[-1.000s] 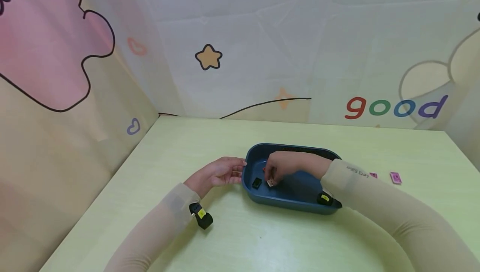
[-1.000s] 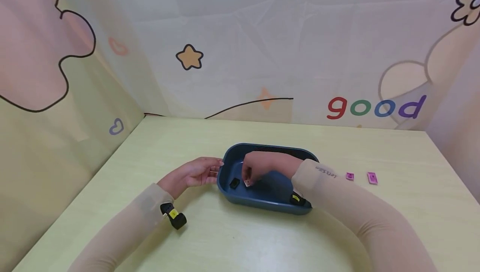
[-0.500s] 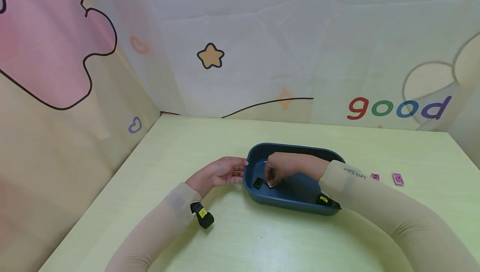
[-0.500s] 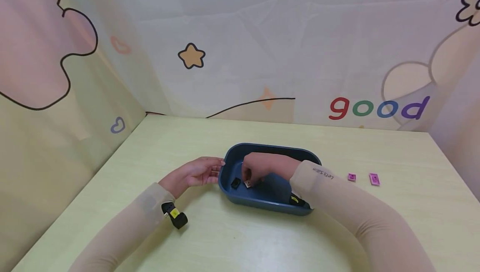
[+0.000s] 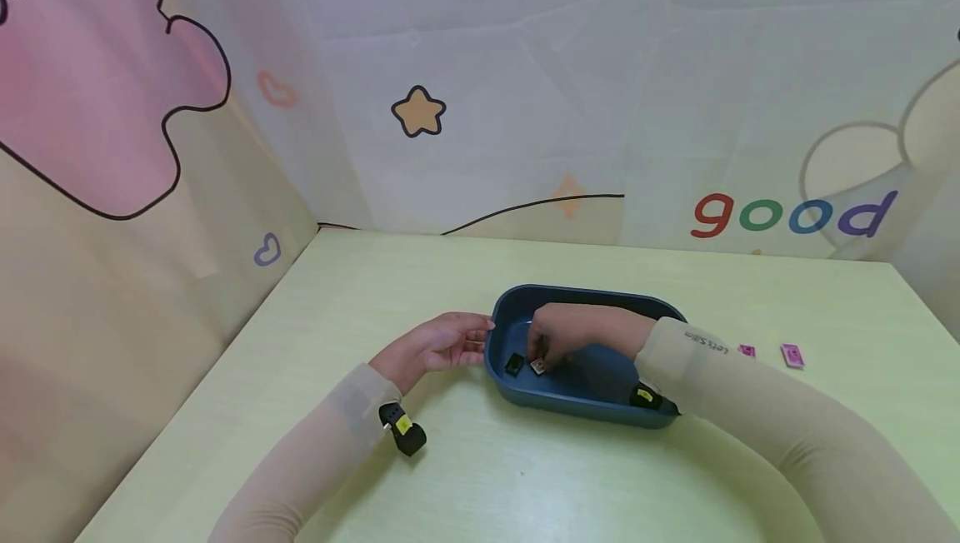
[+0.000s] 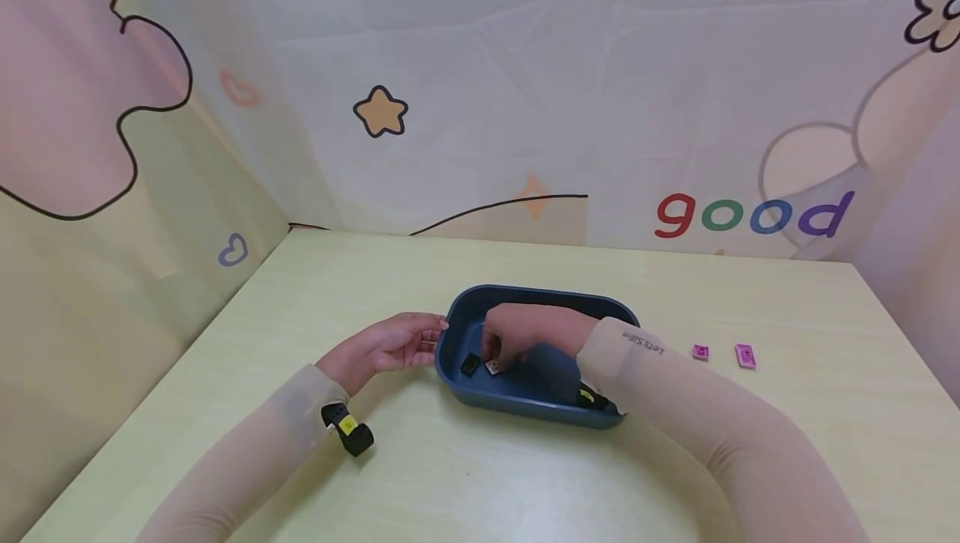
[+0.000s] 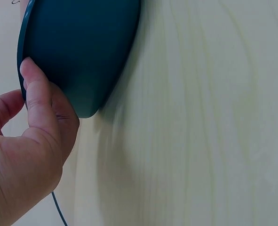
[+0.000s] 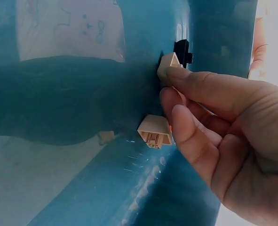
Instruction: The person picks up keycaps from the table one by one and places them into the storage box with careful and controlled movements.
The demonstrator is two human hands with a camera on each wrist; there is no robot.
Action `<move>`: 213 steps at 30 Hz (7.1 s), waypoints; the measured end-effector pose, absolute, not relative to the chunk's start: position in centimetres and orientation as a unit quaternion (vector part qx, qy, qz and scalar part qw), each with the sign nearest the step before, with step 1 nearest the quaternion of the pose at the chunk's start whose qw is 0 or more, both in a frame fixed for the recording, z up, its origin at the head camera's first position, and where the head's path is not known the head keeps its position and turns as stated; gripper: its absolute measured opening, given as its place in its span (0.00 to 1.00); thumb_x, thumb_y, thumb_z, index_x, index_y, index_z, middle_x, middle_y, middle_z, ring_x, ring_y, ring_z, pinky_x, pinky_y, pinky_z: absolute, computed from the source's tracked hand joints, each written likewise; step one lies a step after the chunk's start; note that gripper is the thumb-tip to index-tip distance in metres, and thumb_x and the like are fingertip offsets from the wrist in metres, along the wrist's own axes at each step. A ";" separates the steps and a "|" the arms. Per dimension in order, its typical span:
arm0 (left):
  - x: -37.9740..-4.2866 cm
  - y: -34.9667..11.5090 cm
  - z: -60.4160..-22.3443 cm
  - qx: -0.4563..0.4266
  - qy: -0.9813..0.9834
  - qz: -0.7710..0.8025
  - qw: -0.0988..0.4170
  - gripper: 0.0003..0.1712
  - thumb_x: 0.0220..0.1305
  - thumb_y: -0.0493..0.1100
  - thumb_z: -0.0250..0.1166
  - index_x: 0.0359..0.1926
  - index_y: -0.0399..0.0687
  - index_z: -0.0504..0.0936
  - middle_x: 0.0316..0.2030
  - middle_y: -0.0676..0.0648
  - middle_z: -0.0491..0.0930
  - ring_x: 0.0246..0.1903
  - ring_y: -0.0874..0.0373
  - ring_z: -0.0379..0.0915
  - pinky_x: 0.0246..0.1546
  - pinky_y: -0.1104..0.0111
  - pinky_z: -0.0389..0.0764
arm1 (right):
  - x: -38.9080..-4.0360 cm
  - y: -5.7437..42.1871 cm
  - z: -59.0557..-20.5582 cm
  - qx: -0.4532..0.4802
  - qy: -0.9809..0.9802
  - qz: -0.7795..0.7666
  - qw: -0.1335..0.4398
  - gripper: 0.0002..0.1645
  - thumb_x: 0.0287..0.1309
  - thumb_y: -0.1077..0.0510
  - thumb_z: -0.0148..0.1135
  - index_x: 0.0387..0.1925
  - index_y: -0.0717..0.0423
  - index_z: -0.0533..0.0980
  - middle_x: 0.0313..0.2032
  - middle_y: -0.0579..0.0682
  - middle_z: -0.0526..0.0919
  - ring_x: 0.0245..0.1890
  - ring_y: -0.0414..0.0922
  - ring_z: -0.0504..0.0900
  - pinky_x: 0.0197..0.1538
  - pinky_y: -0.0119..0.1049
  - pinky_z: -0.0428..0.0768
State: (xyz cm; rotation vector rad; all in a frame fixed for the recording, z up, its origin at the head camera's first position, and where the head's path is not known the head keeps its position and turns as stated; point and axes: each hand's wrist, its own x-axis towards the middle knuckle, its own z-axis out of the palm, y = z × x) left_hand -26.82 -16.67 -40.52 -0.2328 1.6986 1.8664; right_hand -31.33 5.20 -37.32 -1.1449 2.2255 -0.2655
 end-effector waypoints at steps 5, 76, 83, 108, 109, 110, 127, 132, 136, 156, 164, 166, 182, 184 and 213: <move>-26.8 -16.7 -40.6 -0.077 0.628 0.712 0.304 0.08 0.78 0.38 0.51 0.45 0.45 0.77 0.28 0.53 0.81 0.27 0.65 0.79 0.27 0.78 0.86 | -31.3 5.2 -36.7 -0.427 0.841 -0.091 0.318 0.14 0.65 0.61 0.67 0.51 0.57 0.85 0.45 0.51 0.90 0.36 0.36 0.85 0.34 0.29 0.87; -27.4 -16.1 -41.2 -0.033 0.641 0.703 0.305 0.10 0.77 0.37 0.49 0.51 0.39 0.76 0.30 0.52 0.79 0.28 0.63 0.76 0.29 0.78 0.85 | -24.8 28.4 -31.3 -0.223 0.951 -0.209 0.049 0.13 0.67 0.56 0.65 0.50 0.56 0.84 0.41 0.44 0.88 0.34 0.26 0.76 0.37 0.26 0.81; -27.4 -16.1 -41.1 -0.037 0.643 0.704 0.300 0.08 0.78 0.39 0.51 0.46 0.42 0.76 0.29 0.53 0.78 0.27 0.64 0.75 0.28 0.78 0.85 | -24.3 29.6 -32.6 -0.214 0.951 -0.216 0.050 0.12 0.67 0.58 0.65 0.49 0.57 0.84 0.40 0.44 0.87 0.33 0.24 0.74 0.37 0.26 0.81; -27.3 -16.0 -41.1 -0.050 0.630 0.710 0.310 0.10 0.78 0.39 0.50 0.38 0.48 0.77 0.27 0.54 0.80 0.25 0.65 0.77 0.27 0.78 0.86 | -23.7 31.9 -37.5 -0.224 0.939 -0.222 0.135 0.17 0.62 0.58 0.69 0.51 0.62 0.82 0.43 0.49 0.87 0.35 0.22 0.73 0.39 0.25 0.83; -27.3 -16.0 -41.1 -0.052 0.631 0.709 0.311 0.10 0.78 0.39 0.50 0.38 0.48 0.77 0.27 0.54 0.80 0.25 0.65 0.77 0.27 0.78 0.86 | -23.8 32.1 -37.6 -0.223 0.938 -0.224 0.144 0.18 0.62 0.58 0.70 0.51 0.62 0.82 0.44 0.51 0.87 0.36 0.22 0.73 0.39 0.24 0.83; -27.3 -16.0 -41.1 -0.054 0.631 0.709 0.311 0.10 0.78 0.39 0.51 0.38 0.48 0.77 0.27 0.54 0.80 0.25 0.65 0.77 0.27 0.78 0.86 | -23.9 32.2 -37.8 -0.222 0.936 -0.226 0.153 0.19 0.61 0.58 0.70 0.52 0.62 0.81 0.45 0.52 0.86 0.37 0.22 0.73 0.39 0.24 0.83; -27.4 -16.0 -41.0 -0.056 0.633 0.705 0.314 0.11 0.78 0.39 0.51 0.37 0.48 0.78 0.27 0.54 0.80 0.26 0.65 0.78 0.27 0.78 0.86 | -24.6 32.5 -39.9 -0.214 0.929 -0.222 0.204 0.21 0.57 0.63 0.72 0.52 0.66 0.80 0.45 0.54 0.86 0.41 0.41 0.80 0.40 0.21 0.81; -27.3 -16.0 -40.9 -0.056 0.634 0.706 0.313 0.10 0.78 0.39 0.51 0.38 0.48 0.77 0.27 0.54 0.80 0.25 0.65 0.78 0.28 0.78 0.86 | -24.7 32.5 -40.1 -0.216 0.929 -0.221 0.202 0.20 0.57 0.64 0.72 0.51 0.66 0.80 0.44 0.54 0.86 0.40 0.36 0.77 0.39 0.22 0.80; -27.3 -16.1 -41.0 -0.058 0.634 0.705 0.312 0.10 0.78 0.39 0.50 0.38 0.48 0.77 0.27 0.54 0.80 0.26 0.65 0.78 0.28 0.78 0.86 | -24.7 32.5 -40.2 -0.219 0.929 -0.221 0.202 0.17 0.57 0.65 0.71 0.49 0.65 0.81 0.43 0.51 0.86 0.36 0.28 0.73 0.38 0.23 0.79; -27.1 -15.8 -41.2 -0.063 0.635 0.703 0.312 0.08 0.77 0.40 0.52 0.40 0.47 0.77 0.27 0.54 0.80 0.26 0.65 0.78 0.27 0.77 0.86 | -24.4 32.3 -40.3 -0.214 0.931 -0.210 0.208 0.12 0.59 0.66 0.68 0.45 0.65 0.82 0.37 0.47 0.86 0.32 0.30 0.71 0.36 0.24 0.76; -27.3 -16.0 -41.2 -0.055 0.634 0.706 0.310 0.11 0.77 0.39 0.51 0.36 0.49 0.78 0.27 0.54 0.80 0.26 0.65 0.78 0.27 0.78 0.86 | -24.7 32.6 -39.6 -0.231 0.932 -0.205 0.188 0.12 0.58 0.64 0.70 0.44 0.63 0.83 0.37 0.45 0.85 0.31 0.27 0.70 0.35 0.25 0.77; -27.3 -16.1 -41.2 -0.057 0.634 0.706 0.310 0.11 0.77 0.40 0.51 0.36 0.49 0.78 0.27 0.54 0.80 0.26 0.65 0.78 0.27 0.78 0.86 | -24.8 32.8 -39.4 -0.238 0.932 -0.204 0.183 0.12 0.57 0.64 0.70 0.44 0.63 0.83 0.36 0.45 0.85 0.31 0.26 0.70 0.35 0.25 0.77; -27.4 -16.1 -41.2 -0.053 0.629 0.710 0.311 0.13 0.77 0.39 0.51 0.34 0.50 0.79 0.26 0.54 0.81 0.24 0.65 0.79 0.27 0.78 0.85 | -24.8 33.0 -36.8 -0.221 0.939 -0.188 0.183 0.12 0.61 0.64 0.67 0.46 0.65 0.82 0.37 0.46 0.86 0.32 0.28 0.71 0.35 0.25 0.79; -27.4 -16.1 -41.2 -0.053 0.630 0.709 0.311 0.13 0.77 0.40 0.51 0.35 0.49 0.79 0.26 0.54 0.81 0.25 0.65 0.79 0.27 0.78 0.85 | -24.8 33.0 -36.5 -0.219 0.940 -0.187 0.185 0.12 0.62 0.64 0.67 0.46 0.66 0.82 0.37 0.46 0.86 0.32 0.28 0.71 0.35 0.25 0.79; -27.4 -16.2 -41.2 -0.052 0.636 0.703 0.314 0.12 0.77 0.40 0.51 0.35 0.49 0.78 0.26 0.54 0.80 0.24 0.66 0.78 0.26 0.79 0.85 | -25.1 31.9 -33.3 -0.225 0.946 -0.173 0.155 0.15 0.63 0.60 0.67 0.49 0.64 0.82 0.37 0.44 0.87 0.32 0.28 0.74 0.36 0.24 0.81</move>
